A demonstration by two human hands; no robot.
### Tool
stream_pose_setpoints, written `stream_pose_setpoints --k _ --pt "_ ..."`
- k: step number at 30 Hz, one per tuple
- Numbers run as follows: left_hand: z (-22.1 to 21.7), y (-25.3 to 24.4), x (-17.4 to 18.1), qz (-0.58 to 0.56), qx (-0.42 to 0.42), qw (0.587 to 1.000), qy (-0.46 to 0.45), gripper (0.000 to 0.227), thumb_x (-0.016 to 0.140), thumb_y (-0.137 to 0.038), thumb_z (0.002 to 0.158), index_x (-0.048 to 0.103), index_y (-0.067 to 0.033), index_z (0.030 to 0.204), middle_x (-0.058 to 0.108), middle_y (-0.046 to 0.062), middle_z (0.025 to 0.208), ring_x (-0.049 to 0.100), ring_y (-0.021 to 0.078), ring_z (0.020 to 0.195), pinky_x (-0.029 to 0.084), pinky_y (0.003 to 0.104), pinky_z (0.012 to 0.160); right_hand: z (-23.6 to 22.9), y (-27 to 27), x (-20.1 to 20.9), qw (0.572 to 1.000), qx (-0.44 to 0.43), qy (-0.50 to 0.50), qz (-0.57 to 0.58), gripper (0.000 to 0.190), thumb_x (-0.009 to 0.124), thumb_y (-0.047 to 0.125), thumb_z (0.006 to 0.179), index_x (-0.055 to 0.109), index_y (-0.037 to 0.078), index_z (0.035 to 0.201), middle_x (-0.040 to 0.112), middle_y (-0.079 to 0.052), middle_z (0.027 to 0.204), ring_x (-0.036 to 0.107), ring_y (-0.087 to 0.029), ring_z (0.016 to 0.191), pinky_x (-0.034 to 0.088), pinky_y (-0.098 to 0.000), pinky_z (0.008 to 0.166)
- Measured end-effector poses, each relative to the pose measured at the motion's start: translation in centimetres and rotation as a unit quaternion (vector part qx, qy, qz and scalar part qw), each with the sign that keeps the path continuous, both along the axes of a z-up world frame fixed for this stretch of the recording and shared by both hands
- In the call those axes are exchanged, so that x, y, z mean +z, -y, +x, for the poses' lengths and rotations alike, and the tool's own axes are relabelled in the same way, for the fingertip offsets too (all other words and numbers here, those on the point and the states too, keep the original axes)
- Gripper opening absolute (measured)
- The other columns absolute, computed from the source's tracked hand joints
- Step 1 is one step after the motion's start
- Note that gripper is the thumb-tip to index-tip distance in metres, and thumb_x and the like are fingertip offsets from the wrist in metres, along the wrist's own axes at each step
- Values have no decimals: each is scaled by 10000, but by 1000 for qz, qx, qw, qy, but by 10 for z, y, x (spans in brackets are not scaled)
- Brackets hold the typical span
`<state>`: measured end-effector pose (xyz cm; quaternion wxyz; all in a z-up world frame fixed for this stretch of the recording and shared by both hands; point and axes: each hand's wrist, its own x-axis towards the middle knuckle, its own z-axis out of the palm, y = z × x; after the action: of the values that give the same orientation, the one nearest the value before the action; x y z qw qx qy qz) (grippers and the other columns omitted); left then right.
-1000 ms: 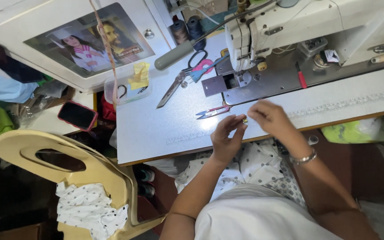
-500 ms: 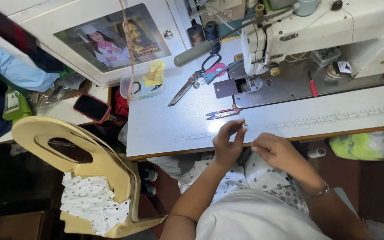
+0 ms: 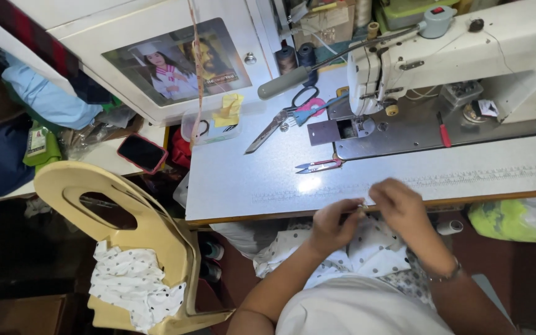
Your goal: Sewing a small piece of white fabric with black dots using an industrial sewing machine.
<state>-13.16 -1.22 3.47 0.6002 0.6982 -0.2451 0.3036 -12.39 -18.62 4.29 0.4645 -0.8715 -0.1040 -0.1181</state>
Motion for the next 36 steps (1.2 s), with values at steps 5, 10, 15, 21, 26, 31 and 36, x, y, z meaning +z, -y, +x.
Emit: stream_pose_setpoints --k 5,10,15,21,26,31,36 --pt "6 -11 2 -20 22 999 40 239 796 -28 877 707 7 1096 803 141 939 781 298 797 634 344 624 -20 -14 -10 997 18 -62 36 106 695 60 881 772 77 952 766 -179 887 745 -377 900 589 -479 774" --pt "-12 -8 -20 35 -68 997 -11 147 750 -71 901 754 -56 1047 779 83 872 760 309 800 631 367 642 -21 -4 -6 999 29 2 25 84 731 172 917 776 156 848 732 -36 752 739 -228 767 564 -338 710" --pt "-26 -26 23 -45 -43 997 35 210 776 -54 888 721 8 1082 802 130 922 778 293 761 628 350 656 -31 -15 -29 988 48 -58 135 73 717 114 915 748 109 849 681 -54 732 664 -186 704 550 -356 697" --pt "-36 -29 -12 46 -24 999 15 227 724 -67 942 696 -31 1164 764 103 924 751 263 767 628 356 674 -45 -15 -2 994 112 6 5 149 687 202 941 689 161 798 661 15 753 646 -161 730 491 -301 704" --pt "-35 -25 -2 -13 -36 999 -25 228 780 -58 865 771 -23 1090 787 125 928 770 331 847 633 392 723 -18 -4 -55 996 62 -14 63 88 726 184 922 776 130 874 727 -73 765 731 -234 770 562 -373 727" --pt "-20 -20 -19 66 6 998 -5 133 765 -74 878 748 -55 1009 755 89 810 749 297 758 622 359 644 -38 1 -47 994 73 -16 85 40 812 200 830 804 162 842 742 -41 742 742 -235 767 567 -396 748" --pt "-50 7 5 -60 -29 998 13 156 766 -44 909 728 24 1045 760 148 888 754 320 820 627 357 713 -38 22 -52 984 -12 -122 131 130 670 186 1013 756 114 947 720 -90 784 667 -221 781 519 -401 797"
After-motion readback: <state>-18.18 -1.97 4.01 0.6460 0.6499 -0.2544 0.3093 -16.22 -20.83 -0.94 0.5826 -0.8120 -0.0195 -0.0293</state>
